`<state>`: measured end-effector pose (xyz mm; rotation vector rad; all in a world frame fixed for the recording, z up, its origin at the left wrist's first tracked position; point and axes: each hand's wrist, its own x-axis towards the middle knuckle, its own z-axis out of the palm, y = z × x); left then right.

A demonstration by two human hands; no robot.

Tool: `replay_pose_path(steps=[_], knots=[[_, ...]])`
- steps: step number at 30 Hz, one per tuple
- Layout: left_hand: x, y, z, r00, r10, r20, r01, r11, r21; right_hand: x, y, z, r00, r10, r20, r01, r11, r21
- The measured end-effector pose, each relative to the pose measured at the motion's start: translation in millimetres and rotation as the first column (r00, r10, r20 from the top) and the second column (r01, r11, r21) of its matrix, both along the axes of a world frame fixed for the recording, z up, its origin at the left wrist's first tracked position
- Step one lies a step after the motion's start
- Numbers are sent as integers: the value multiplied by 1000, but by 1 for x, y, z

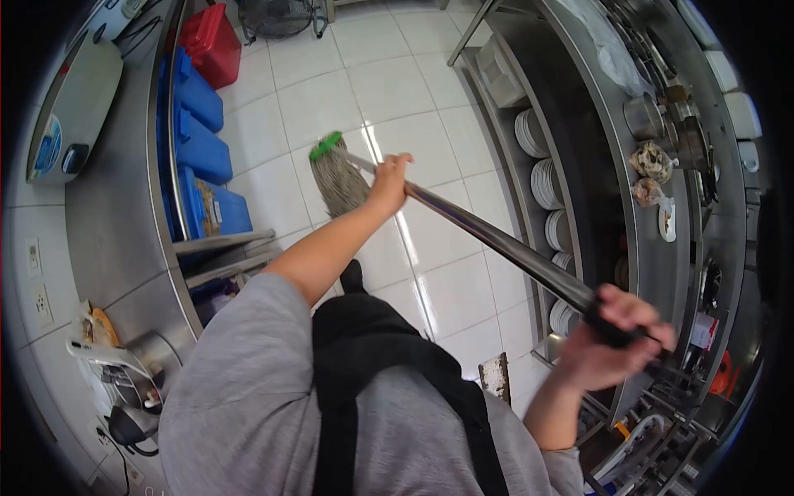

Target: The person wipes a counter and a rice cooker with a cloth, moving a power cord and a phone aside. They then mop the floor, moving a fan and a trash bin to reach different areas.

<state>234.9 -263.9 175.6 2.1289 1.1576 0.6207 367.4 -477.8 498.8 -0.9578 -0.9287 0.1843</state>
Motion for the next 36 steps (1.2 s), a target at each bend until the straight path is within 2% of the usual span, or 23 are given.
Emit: replay_pose_path(steps=[1,2,4,5,7,9,11,12,14,15,17,19,21,22,23,24,26,27,29,30,31,33,36], knots=[[12,24,-9,979,179,-95,-167,978,123,-9,16,-24,993,-116,-21,116,993,-10],[22,50,-20,980,177,-88,-164,976,140,-12,25,-48,995,-97,30,97,995,-29],[46,92,-39,950,242,-198,-256,966,-44,-15,31,-77,988,-65,140,78,993,-92],[62,100,-46,951,242,-191,-253,967,-33,-12,27,-84,980,-48,194,76,987,-140],[91,98,-55,932,213,293,-20,837,-546,9,16,-86,967,-18,254,60,985,-160],[104,72,-16,895,175,411,60,865,-499,31,3,-75,956,-65,287,116,979,-165],[113,43,28,981,-188,52,195,952,-237,62,-14,-61,922,-75,380,124,986,-107],[119,31,36,980,-193,49,199,954,-223,77,-23,-53,893,-99,439,141,988,-63],[126,5,50,965,-258,-44,261,960,104,106,-41,-33,801,-143,581,185,983,-13],[131,-6,57,962,-269,-54,274,957,98,114,-47,-24,813,-173,556,180,983,43],[144,-29,99,864,-498,77,503,859,-90,133,-59,8,746,-162,646,118,987,110],[163,-55,122,841,-536,73,541,839,-61,134,-55,35,822,-327,466,132,906,403],[186,-75,127,654,-730,199,748,663,-26,145,-64,74,939,21,342,-140,935,326],[201,-87,120,589,-776,227,806,584,-96,151,-51,93,876,342,341,-443,850,285],[213,-99,111,519,-814,263,855,492,-165,157,-38,107,716,622,317,-696,670,259],[223,-108,107,473,-833,286,880,431,-200,166,-44,119,747,603,282,-664,704,252],[240,-117,76,467,-842,271,883,424,-203,187,-56,134,513,814,272,-833,549,-71],[249,-113,60,485,-843,234,874,457,-165,189,-52,131,549,799,244,-812,580,-73],[271,-90,48,429,-854,295,901,427,-77,186,-33,124,811,507,291,-535,844,21],[278,-74,46,378,-871,315,923,381,-54,181,-24,123,859,430,279,-441,897,-24],[289,-60,44,329,-883,333,940,340,-29,179,-19,121,876,407,260,-411,911,-39],[315,-39,39,256,-902,349,966,252,-57,173,-17,115,974,51,219,-47,999,-20],[337,-34,31,158,-935,319,987,156,-31,164,-24,109,958,-152,245,177,980,-86]])
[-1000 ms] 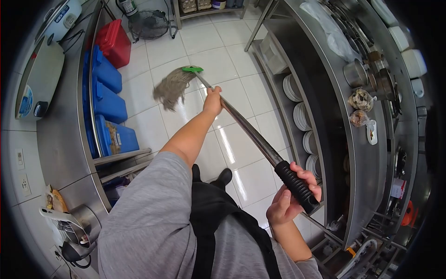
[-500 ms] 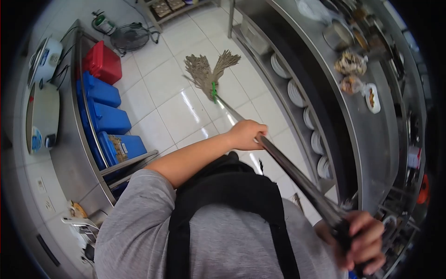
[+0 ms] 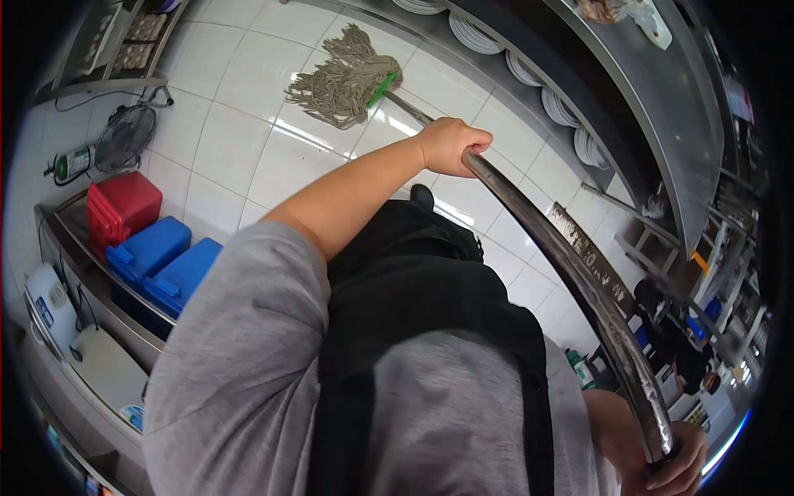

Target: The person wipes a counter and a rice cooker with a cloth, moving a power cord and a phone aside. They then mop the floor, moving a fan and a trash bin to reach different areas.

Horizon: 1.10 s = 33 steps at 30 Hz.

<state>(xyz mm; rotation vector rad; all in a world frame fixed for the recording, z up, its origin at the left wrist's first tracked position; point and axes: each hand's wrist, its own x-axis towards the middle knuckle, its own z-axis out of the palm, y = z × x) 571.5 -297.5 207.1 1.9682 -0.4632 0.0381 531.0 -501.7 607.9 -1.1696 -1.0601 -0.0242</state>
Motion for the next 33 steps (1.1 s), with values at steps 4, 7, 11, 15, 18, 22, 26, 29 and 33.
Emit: replay_pose_path(steps=[4,7,11,15,18,22,26,29,33], knots=[[18,-22,5,981,-169,-98,177,981,78,-15,-14,10,987,-159,-30,157,986,-62],[37,-44,10,953,-283,-108,288,957,39,-22,-6,11,968,-251,20,251,965,-73],[41,-50,12,937,-324,-130,331,943,39,-24,-9,9,948,-318,14,319,946,-53],[31,-21,0,918,-342,-200,366,926,97,-10,-26,-1,939,-339,-64,338,941,-24],[27,16,-5,929,-308,-203,339,930,140,-19,-49,-19,934,-287,-214,315,943,110],[24,60,-34,947,-239,-214,285,932,224,-21,-29,-78,888,-337,-312,413,883,223],[18,45,-39,918,-255,-304,350,881,318,-41,-61,-103,826,-462,-322,507,859,67],[15,-34,-39,923,-271,-274,345,899,271,-54,-117,-78,805,-501,-316,546,835,66],[22,-145,-29,900,-371,-227,426,857,288,-67,-175,-46,879,-445,-173,450,893,-7]])
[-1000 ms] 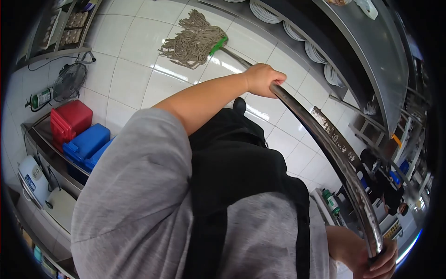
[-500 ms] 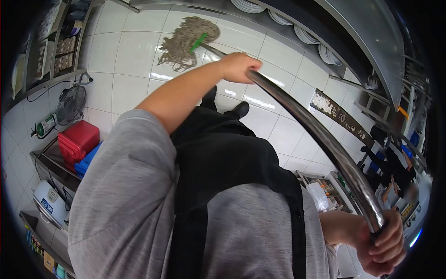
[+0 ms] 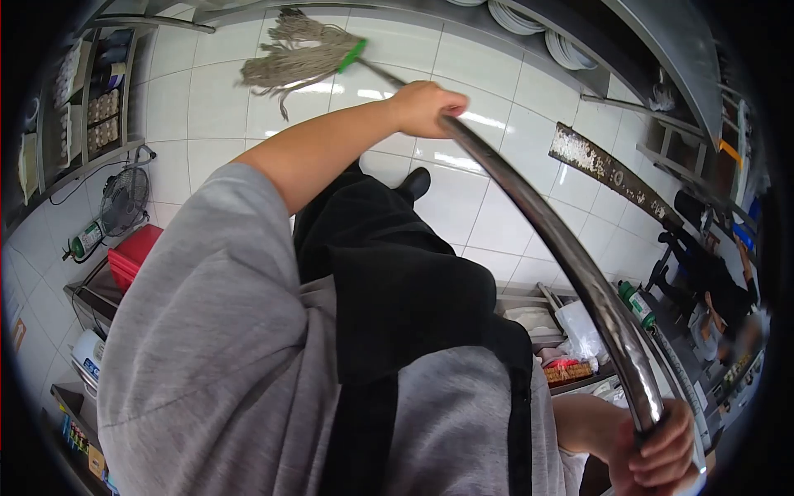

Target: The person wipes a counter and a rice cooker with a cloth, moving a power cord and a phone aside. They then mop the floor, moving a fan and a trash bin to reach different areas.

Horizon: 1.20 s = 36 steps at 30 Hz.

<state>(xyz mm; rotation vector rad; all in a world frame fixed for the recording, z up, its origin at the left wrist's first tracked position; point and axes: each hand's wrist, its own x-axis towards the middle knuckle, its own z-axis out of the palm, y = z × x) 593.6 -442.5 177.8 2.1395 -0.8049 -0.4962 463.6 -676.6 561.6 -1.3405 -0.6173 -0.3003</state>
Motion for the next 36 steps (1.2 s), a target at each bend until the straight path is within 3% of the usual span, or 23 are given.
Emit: replay_pose_path(steps=[2,5,6,10,15,17,18,19,20,22,24,25,27,29,30,32,34,36], knots=[[1,-48,4,996,34,87,-13,972,-236,-10,-22,18,1000,26,8,-26,997,-73],[2,-109,20,998,-4,62,20,964,-267,-13,-44,37,998,18,53,-11,991,-137],[1,-125,21,999,-10,43,22,957,-288,-10,-49,37,996,20,88,-13,996,-87],[-7,-136,29,999,0,-44,-8,982,-191,5,-85,34,991,61,116,-54,996,-64],[-7,-62,3,997,79,-5,-79,995,-63,11,-73,-10,985,157,77,-159,987,29],[-7,-16,-14,990,133,41,-129,988,-81,2,-66,-27,992,-126,-31,129,976,178],[-7,8,-20,983,168,69,-160,981,-112,4,-55,-41,985,-142,-98,156,976,154],[-6,33,-22,983,183,13,-183,983,14,7,-53,-60,990,18,-141,22,962,273],[-6,59,-23,978,204,-42,-197,970,140,19,-26,-75,996,-12,-83,22,992,120],[-15,109,-42,927,373,-40,-356,909,216,21,-1,-109,977,101,-189,-87,993,79],[-24,151,-43,856,514,-52,-452,794,407,22,28,-144,955,144,-261,-151,989,-6],[-29,174,-51,865,501,-28,-434,774,461,17,35,-168,934,216,-286,-196,976,98],[-42,201,-72,878,479,-7,-407,754,516,7,48,-188,920,249,-301,-253,967,29],[-50,201,-78,879,450,-158,-285,761,583,-2,38,-186,916,273,-295,-285,958,-1],[-54,195,-84,882,443,-159,-279,764,582,-5,26,-178,915,268,-301,-286,958,-13],[-66,148,-73,923,347,-167,-289,911,294,-13,-8,-151,907,169,-385,-184,983,-4],[-71,97,-78,922,300,-244,-293,954,65,-24,-48,-123,921,84,-381,-98,995,-18],[-75,24,-44,966,259,-17,-259,966,-2,-43,-104,-97,940,109,-325,-120,993,-16]])
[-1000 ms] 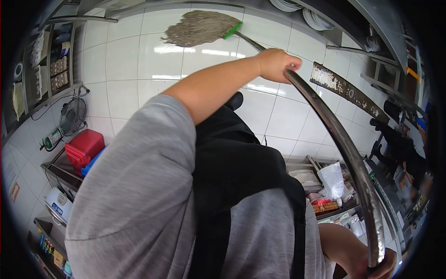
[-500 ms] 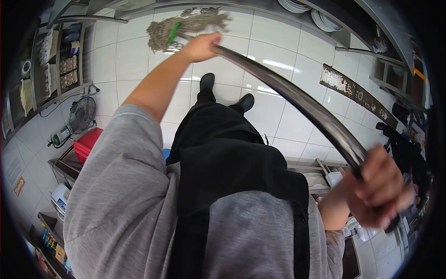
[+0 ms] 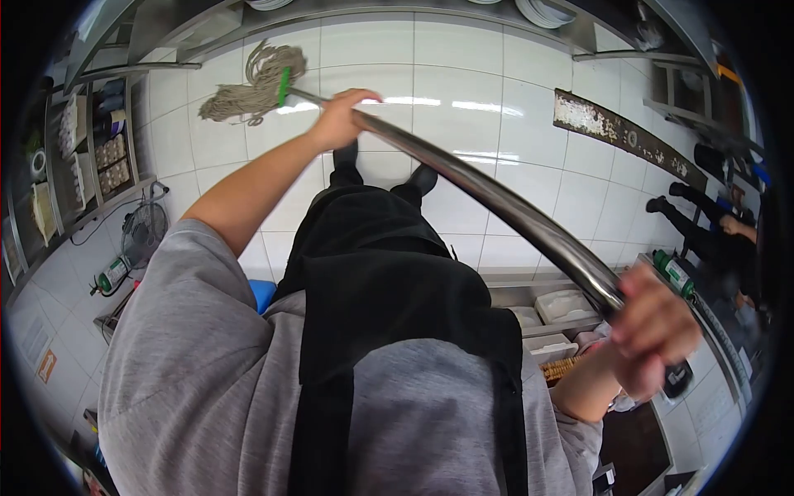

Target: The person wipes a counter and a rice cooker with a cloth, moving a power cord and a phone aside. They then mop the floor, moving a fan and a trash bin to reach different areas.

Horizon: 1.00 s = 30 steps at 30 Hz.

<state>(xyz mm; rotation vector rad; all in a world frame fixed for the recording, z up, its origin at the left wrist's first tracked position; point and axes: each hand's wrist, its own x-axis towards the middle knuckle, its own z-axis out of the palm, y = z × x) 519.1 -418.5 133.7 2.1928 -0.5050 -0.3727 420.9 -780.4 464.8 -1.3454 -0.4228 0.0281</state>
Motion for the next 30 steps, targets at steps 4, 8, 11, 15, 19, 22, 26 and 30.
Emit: replay_pose_path(steps=[4,8,11,15,19,22,26,30], knots=[[-13,-146,24,997,-75,7,75,972,-224,-81,-94,79,930,-300,212,341,921,-190],[-21,-278,63,961,-266,-70,236,927,-293,-112,-84,122,818,-332,469,507,802,-316],[-13,-368,55,929,-369,-20,345,887,-306,-158,-100,124,724,-496,479,666,683,-300],[6,-466,14,882,-458,111,467,819,-333,-149,-62,94,649,-587,484,760,461,-459],[3,-475,60,908,-354,225,419,794,-440,-153,-31,118,712,-347,611,701,398,-591],[7,-444,106,852,-370,371,517,707,-482,-134,17,156,716,-157,680,638,544,-545],[10,-359,138,803,-311,508,571,645,-508,-128,79,252,991,137,0,-77,552,-830],[16,-238,150,669,-617,415,743,563,-361,-103,157,237,968,199,150,-36,706,-707]])
